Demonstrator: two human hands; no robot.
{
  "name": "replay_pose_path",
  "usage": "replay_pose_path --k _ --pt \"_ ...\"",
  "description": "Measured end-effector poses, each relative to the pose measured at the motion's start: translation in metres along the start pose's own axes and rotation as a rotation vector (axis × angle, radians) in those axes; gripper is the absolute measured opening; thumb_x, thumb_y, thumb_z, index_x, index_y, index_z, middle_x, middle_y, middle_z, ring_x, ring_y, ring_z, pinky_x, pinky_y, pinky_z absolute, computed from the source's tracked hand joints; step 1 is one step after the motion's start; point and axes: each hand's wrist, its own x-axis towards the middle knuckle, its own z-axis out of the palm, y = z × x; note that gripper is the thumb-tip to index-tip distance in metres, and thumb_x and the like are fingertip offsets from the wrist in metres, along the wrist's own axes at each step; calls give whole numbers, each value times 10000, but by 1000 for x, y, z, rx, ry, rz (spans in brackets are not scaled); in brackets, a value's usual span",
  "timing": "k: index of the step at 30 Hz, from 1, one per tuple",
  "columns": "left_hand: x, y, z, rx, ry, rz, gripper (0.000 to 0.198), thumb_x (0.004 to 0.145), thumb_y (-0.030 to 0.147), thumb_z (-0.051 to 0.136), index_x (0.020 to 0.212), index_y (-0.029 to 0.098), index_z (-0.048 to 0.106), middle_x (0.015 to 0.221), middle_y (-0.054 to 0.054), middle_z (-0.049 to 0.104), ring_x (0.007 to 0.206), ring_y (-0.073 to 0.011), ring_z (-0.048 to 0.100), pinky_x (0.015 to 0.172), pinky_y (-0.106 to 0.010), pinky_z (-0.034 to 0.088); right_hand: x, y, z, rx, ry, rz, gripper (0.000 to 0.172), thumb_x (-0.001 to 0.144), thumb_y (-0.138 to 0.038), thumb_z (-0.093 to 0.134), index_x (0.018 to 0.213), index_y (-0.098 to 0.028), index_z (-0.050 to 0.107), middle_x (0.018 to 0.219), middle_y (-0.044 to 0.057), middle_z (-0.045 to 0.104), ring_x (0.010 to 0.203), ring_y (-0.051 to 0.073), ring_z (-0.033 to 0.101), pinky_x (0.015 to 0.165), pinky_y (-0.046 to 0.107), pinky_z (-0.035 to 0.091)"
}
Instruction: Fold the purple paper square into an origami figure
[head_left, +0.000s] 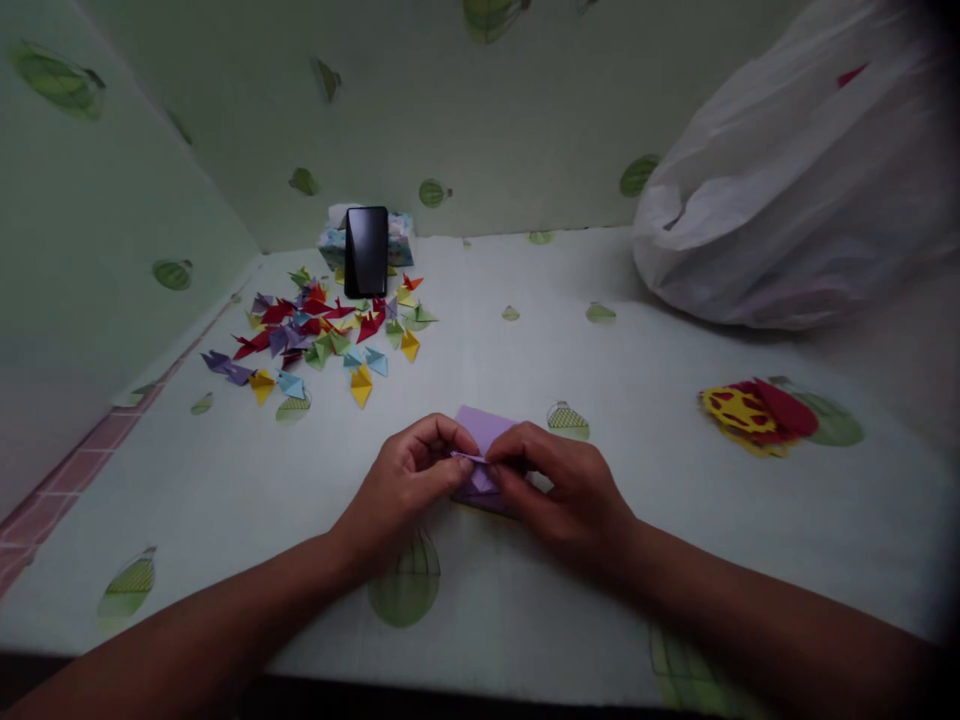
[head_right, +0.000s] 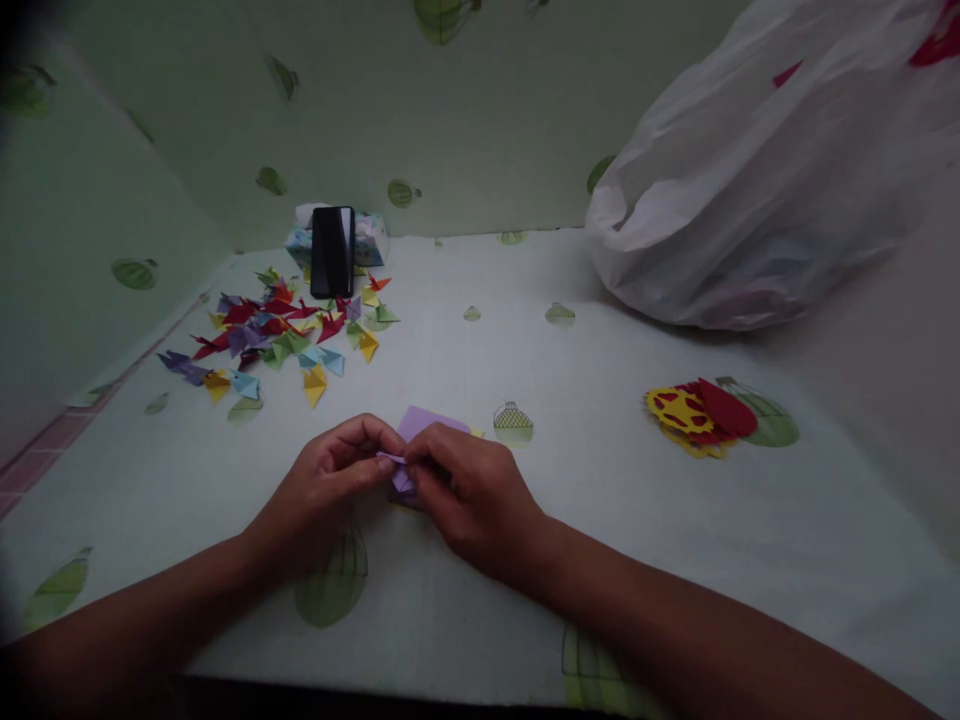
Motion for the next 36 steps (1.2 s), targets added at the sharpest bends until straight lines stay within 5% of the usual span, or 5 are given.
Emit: replay_pose_path --k 6,15,36 --pt "0 -1 1 -13 34 1 65 777 162 687 819 165 638 758 16 626 718 -105 545 683 -224 422 2 -2 0 126 -38 43 140 867 -46 559 874 -165 631 743 -14 647 609 73 546 561 190 411" --pt "-1 -5 0 -67 15 43 50 784 154 704 804 183 669 742 29 647 694 -86 564 663 -193 442 6 -4 -1 553 -62 327 150 828 -57 561 804 -179 645 688 -33 591 550 73 544 518 207 429" --pt "-2 -2 2 -12 33 26 48 768 176 709 793 180 669 702 15 641 656 -114 565 633 -226 453 7 -9 -1 735 -72 506 79 767 -106 598 749 -183 599 649 -43 575 506 69 537 478 194 435"
